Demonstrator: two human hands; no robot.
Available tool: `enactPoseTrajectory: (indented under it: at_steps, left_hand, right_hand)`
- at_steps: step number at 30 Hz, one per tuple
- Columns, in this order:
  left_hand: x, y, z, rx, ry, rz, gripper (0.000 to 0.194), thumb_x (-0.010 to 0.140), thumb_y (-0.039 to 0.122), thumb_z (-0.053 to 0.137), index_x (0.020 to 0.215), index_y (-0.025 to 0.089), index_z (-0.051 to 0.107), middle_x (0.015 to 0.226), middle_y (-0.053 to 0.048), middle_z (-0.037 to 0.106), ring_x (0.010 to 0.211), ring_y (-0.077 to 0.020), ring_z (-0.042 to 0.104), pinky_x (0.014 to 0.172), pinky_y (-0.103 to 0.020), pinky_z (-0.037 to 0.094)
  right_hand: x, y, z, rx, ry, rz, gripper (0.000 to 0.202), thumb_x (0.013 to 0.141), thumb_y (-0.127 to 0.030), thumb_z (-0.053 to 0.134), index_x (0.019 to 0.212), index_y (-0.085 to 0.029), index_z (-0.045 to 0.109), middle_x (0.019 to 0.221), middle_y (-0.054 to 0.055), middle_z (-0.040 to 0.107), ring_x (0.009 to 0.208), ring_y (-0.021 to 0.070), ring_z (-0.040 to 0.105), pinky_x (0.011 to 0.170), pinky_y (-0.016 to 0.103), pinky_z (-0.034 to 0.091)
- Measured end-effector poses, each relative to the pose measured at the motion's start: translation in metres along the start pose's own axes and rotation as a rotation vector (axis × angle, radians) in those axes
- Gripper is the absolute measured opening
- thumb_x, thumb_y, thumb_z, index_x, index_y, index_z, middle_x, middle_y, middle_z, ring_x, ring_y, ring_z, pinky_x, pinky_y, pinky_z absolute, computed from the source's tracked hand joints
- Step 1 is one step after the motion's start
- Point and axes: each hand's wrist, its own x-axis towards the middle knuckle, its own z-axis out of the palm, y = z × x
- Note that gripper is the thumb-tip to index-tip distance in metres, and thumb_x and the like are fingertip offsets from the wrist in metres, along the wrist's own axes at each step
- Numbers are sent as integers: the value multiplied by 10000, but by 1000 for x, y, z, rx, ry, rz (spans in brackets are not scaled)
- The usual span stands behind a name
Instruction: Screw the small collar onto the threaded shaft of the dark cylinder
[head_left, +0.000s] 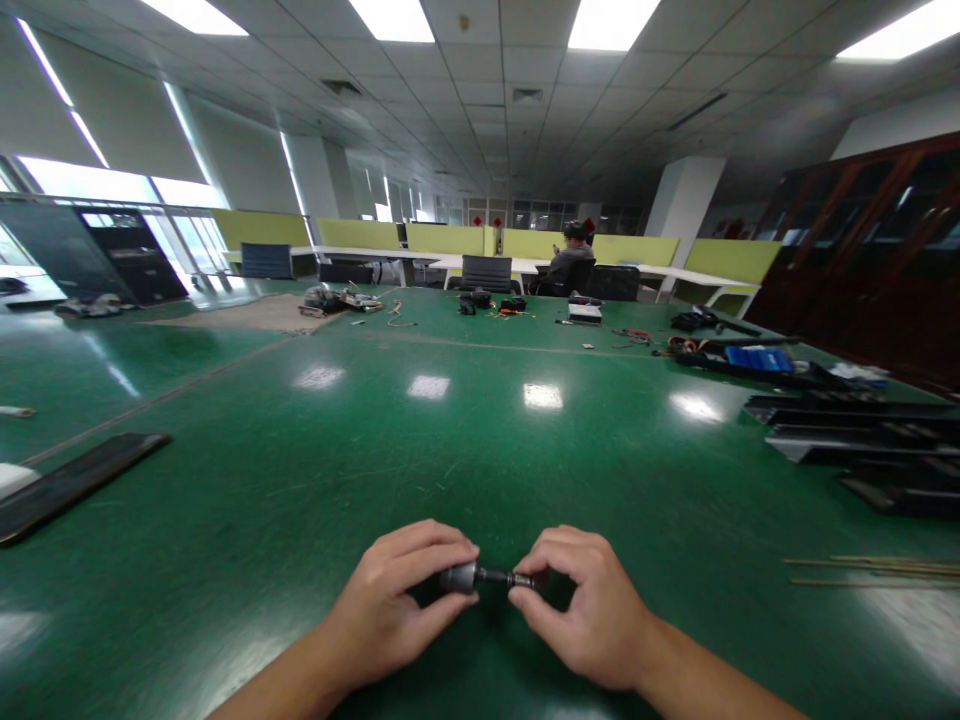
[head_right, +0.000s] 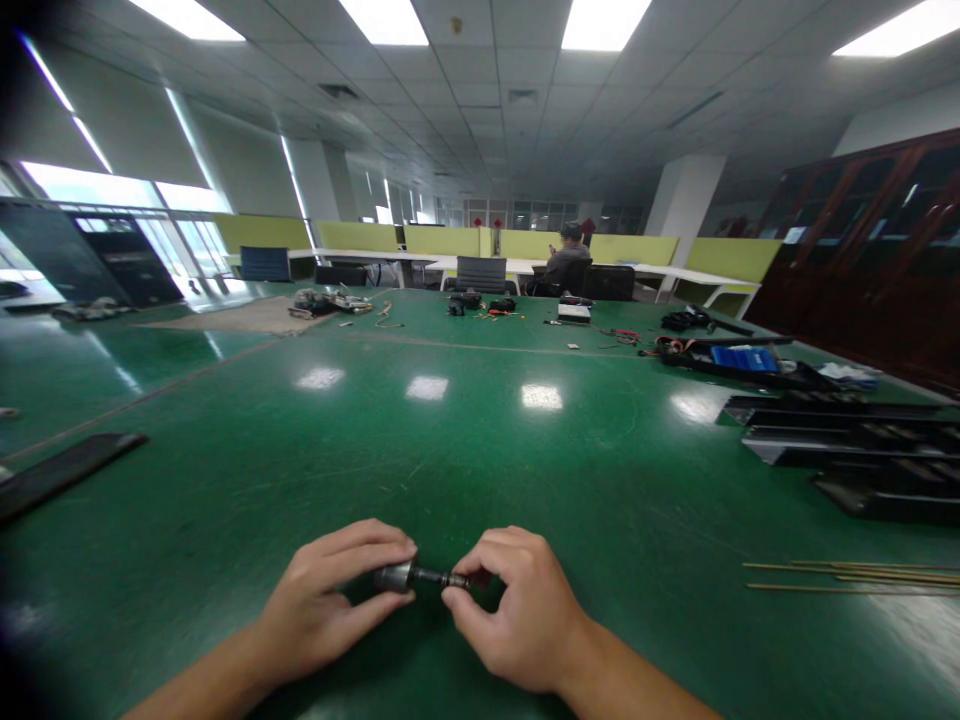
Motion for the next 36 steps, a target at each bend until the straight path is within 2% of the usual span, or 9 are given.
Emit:
enactPoseTrajectory:
  at_steps: [36]
  left_hand:
    - [0,-2,-4,4,0,5,415,837,129,760,1227,240,671,1100,-77,709,975,-175,697,841,-298,603]
  right_hand:
    - [3,-4,-4,13,14,11,31,818,-183,695,798,-195,715,712,18,677,675,187,636,691,319,463]
